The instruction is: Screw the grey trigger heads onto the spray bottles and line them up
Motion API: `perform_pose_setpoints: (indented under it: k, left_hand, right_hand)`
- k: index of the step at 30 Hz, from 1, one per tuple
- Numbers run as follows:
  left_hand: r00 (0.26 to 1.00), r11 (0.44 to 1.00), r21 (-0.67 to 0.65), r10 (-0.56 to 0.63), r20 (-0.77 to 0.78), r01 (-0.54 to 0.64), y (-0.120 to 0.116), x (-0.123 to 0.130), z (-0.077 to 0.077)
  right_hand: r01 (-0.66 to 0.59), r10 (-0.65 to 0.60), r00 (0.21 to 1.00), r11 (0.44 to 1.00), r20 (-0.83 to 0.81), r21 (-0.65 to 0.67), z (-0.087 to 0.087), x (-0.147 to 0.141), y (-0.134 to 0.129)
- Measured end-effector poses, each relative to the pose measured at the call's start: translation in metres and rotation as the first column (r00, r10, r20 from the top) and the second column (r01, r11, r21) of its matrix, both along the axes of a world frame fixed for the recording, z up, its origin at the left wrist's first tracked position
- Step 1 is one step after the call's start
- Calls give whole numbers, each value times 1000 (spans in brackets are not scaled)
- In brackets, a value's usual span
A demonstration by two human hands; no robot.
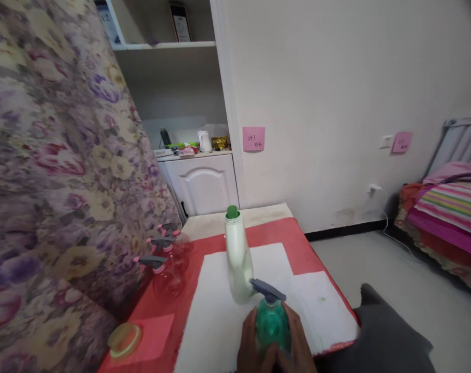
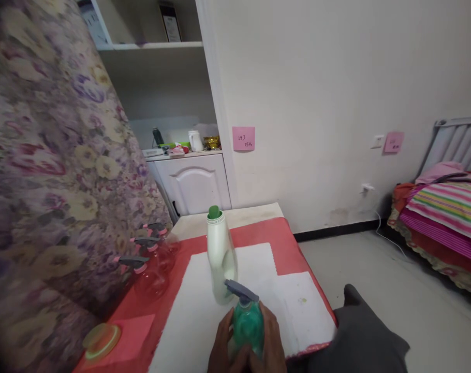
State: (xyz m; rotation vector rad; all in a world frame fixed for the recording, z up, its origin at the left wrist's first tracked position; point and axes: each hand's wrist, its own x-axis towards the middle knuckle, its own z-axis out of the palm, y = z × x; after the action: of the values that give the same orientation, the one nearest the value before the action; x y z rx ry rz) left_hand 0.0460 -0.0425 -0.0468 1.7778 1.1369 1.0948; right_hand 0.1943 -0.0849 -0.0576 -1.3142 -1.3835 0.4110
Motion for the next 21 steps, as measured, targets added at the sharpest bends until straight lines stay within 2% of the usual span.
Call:
perform_pose_setpoints:
  k: [5,12,14,17,21]
  left_hand:
    - [997,999,-11,-43,-61,42,5,1,21]
    - [988,1000,-13,-12,-151,10,6,13,46]
    - [987,998,-1,-55,-153,55,12,14,55]
    - [976,983,9,-183,-119,185,24,12,65]
    - [955,955,-40,-295,-41,294,35,7,61]
  right_hand:
    - [6,-10,997,999,75,49,-3,4,2]
    - [30,-34,999,996,40,84,14,5,7]
    - [62,-64,998,994,26,85,17,6,8]
    - [78,-77,997,995,-15,56,18,6,9]
    - [43,-42,997,999,-65,19,15,9,11]
